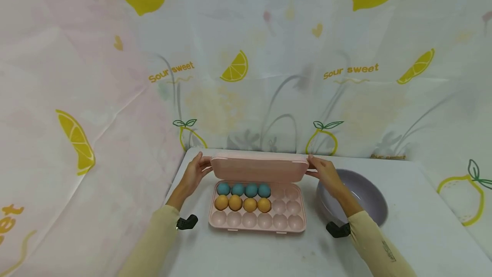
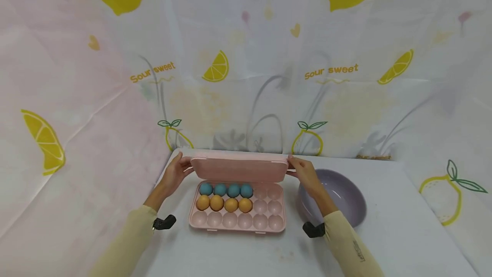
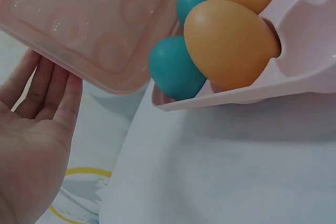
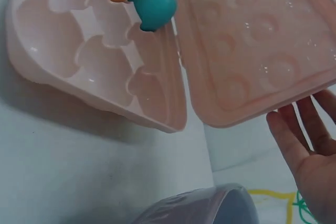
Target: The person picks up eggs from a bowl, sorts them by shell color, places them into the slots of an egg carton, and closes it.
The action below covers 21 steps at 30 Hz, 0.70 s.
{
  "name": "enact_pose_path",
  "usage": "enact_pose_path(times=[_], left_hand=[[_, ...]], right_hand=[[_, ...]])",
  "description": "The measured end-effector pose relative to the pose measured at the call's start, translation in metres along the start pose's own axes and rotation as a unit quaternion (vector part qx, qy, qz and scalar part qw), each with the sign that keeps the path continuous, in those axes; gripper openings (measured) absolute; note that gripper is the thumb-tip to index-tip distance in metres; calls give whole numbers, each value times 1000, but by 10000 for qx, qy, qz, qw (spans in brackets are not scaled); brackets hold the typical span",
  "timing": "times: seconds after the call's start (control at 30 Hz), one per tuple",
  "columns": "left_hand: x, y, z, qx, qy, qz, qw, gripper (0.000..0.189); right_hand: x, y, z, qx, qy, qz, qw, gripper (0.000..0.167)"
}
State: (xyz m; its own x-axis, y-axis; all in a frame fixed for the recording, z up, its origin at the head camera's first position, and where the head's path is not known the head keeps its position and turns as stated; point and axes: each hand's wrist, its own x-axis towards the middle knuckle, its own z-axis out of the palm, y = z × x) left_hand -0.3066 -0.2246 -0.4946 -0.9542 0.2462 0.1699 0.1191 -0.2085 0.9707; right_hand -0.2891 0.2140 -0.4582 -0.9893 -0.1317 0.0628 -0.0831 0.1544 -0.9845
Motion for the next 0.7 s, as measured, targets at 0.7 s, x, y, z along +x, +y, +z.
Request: enact_pose_path(times=[0.7], left_hand=[[-47,2,15,3774,-733,1032,9173,22]], right_hand=[[-56,12,27,-2965,-478,-3061,9034,9]])
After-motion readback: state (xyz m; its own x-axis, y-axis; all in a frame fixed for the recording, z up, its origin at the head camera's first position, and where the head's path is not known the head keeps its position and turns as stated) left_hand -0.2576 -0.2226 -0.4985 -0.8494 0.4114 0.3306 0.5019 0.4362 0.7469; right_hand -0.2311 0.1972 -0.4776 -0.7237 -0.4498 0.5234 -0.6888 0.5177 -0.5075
